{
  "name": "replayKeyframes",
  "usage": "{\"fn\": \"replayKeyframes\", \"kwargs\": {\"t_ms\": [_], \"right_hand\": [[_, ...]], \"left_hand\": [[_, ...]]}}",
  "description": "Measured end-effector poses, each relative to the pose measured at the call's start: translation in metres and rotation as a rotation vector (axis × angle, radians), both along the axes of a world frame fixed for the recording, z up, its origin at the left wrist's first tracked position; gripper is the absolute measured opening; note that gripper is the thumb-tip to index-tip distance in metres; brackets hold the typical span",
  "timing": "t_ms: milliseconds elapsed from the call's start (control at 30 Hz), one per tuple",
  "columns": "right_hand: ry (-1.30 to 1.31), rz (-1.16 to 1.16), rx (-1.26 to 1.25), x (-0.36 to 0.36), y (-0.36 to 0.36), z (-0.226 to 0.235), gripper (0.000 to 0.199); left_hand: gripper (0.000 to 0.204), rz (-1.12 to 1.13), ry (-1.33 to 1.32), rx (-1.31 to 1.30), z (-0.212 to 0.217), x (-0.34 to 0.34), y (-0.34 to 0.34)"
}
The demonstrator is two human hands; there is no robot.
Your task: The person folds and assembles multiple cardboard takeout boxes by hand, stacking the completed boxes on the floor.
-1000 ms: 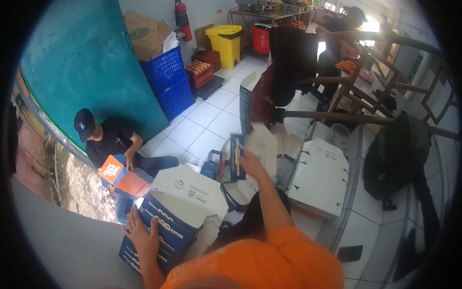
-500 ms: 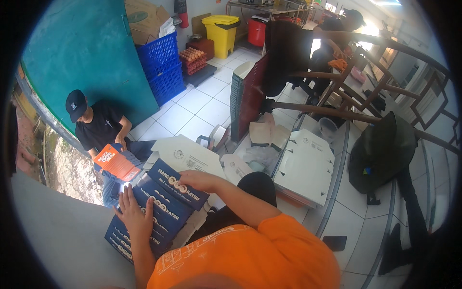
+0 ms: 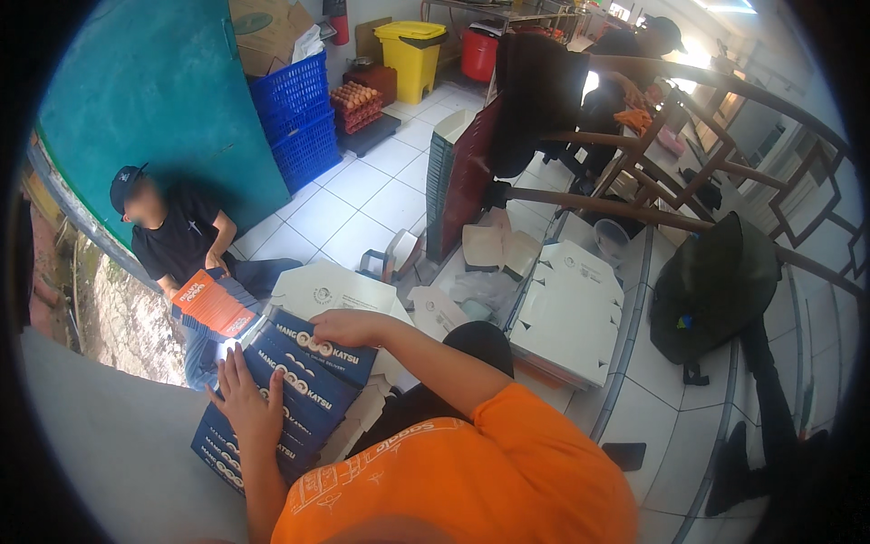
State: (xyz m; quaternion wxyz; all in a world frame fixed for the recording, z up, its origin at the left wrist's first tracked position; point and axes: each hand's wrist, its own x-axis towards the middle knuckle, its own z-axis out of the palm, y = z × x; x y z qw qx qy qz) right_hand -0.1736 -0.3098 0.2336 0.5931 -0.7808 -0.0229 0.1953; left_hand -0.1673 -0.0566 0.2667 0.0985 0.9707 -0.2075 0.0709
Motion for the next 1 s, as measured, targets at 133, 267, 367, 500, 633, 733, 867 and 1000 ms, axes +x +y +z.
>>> {"fn": "replayKeyframes", "kwargs": {"t_ms": [133, 267, 367, 500, 633, 733, 867, 1000], "right_hand": [[0.003, 0.011, 0.072, 0.000, 0.005, -0.002, 0.045], [0.065, 0.056, 0.213, -0.007, 0.008, 0.002, 0.051], [0.067, 0.086, 0.207, -0.011, 0.010, 0.006, 0.053], [0.055, 0.058, 0.266, -0.007, 0.010, 0.007, 0.052], [0.040, 0.037, 0.236, -0.005, 0.012, 0.005, 0.051], [0.005, -0.001, 0.221, -0.008, 0.010, 0.000, 0.052], [0.050, -0.077, 0.278, -0.015, 0.001, -0.003, 0.053], [0.086, -0.108, 0.369, -0.015, 0.004, 0.005, 0.051]], "left_hand": [[0.078, 0.008, 0.025, 0.007, 0.005, 0.000, 0.001], [0.078, 0.009, 0.033, 0.009, 0.007, -0.002, 0.001], [0.078, 0.010, 0.044, 0.009, 0.007, -0.001, 0.001], [0.078, 0.012, 0.032, 0.027, 0.006, -0.001, 0.003], [0.078, 0.014, 0.029, 0.019, 0.005, 0.000, 0.003], [0.078, 0.014, 0.023, 0.027, 0.005, 0.000, 0.003], [0.078, 0.001, 0.031, 0.006, 0.004, 0.001, 0.001], [0.078, 0.018, 0.031, 0.001, 0.008, 0.000, 0.002]]}}
